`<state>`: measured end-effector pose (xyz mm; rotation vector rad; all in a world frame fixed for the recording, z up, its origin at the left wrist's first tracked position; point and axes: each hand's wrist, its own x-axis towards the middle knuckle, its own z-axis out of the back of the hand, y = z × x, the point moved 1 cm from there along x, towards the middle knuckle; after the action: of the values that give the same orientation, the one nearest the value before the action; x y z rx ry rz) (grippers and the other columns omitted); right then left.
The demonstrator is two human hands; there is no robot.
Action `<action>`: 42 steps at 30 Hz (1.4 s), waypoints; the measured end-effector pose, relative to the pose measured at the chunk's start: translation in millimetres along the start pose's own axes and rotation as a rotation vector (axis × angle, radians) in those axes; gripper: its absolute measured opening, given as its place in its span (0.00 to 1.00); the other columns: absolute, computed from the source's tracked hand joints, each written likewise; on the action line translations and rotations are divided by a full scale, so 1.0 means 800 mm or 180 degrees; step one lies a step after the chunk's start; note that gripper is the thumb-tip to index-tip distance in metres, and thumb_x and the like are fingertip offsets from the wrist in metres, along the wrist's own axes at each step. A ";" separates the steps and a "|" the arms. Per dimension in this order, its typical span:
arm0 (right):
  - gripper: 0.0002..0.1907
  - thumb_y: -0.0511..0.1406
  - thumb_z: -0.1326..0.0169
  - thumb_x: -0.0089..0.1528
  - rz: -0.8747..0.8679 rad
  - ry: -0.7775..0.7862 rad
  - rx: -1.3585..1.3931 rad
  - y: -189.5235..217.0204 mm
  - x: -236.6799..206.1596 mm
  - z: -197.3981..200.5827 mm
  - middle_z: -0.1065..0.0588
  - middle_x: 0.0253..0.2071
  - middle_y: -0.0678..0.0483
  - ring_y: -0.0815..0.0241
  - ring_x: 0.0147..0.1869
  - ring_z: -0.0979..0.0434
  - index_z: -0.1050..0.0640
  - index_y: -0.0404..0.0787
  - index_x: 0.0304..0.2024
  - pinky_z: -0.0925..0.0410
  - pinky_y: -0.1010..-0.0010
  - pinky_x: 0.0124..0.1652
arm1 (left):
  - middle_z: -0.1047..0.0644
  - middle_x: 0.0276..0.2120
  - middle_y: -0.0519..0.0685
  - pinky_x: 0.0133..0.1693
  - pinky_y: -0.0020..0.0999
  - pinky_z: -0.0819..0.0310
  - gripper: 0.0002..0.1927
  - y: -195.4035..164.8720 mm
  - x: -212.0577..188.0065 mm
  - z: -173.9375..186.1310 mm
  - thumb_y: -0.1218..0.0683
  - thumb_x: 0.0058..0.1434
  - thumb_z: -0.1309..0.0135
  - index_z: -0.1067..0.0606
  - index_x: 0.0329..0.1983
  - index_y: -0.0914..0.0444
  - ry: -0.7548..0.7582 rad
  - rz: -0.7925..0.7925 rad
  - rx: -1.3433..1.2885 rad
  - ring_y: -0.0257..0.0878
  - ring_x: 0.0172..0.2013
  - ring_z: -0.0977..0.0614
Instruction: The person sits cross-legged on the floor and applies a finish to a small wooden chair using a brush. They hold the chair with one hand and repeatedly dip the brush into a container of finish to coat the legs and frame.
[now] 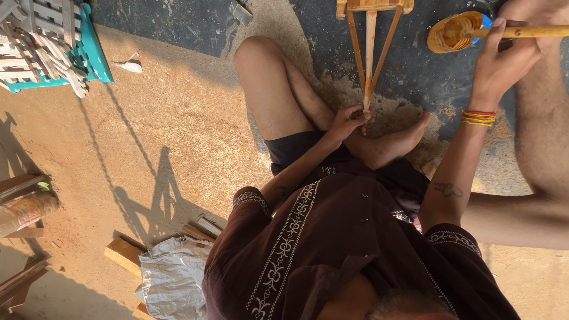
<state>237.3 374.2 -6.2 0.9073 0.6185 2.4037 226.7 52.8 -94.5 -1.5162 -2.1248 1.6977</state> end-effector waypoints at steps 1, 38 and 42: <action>0.09 0.34 0.37 0.73 -0.0067 -0.0054 -0.0123 -0.006 -0.001 0.004 0.27 0.25 0.49 0.58 0.26 0.30 0.16 0.32 0.41 0.37 0.63 0.29 | 0.18 0.37 0.52 0.33 0.31 0.20 0.24 0.000 0.000 0.000 0.52 0.67 0.42 0.27 0.61 0.71 -0.0001 -0.0007 0.0016 0.34 0.26 0.20; 0.11 0.35 0.36 0.74 0.0213 0.0483 0.0979 0.135 -0.069 -0.029 0.22 0.34 0.52 0.64 0.30 0.23 0.19 0.33 0.42 0.32 0.73 0.28 | 0.16 0.36 0.50 0.31 0.29 0.20 0.21 0.028 0.013 -0.001 0.51 0.67 0.40 0.23 0.57 0.68 0.0183 -0.0094 -0.0194 0.31 0.25 0.20; 0.07 0.33 0.36 0.72 0.0441 0.0757 0.0774 0.154 -0.070 -0.028 0.22 0.35 0.51 0.63 0.26 0.27 0.18 0.34 0.45 0.37 0.73 0.26 | 0.17 0.35 0.50 0.30 0.27 0.21 0.20 0.027 0.016 -0.003 0.51 0.67 0.40 0.23 0.56 0.68 0.0222 -0.0005 -0.0293 0.30 0.25 0.21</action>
<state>223.6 240.7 21.5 0.7863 0.9841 2.6244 235.4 62.0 -116.1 -1.5715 -2.1964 1.5428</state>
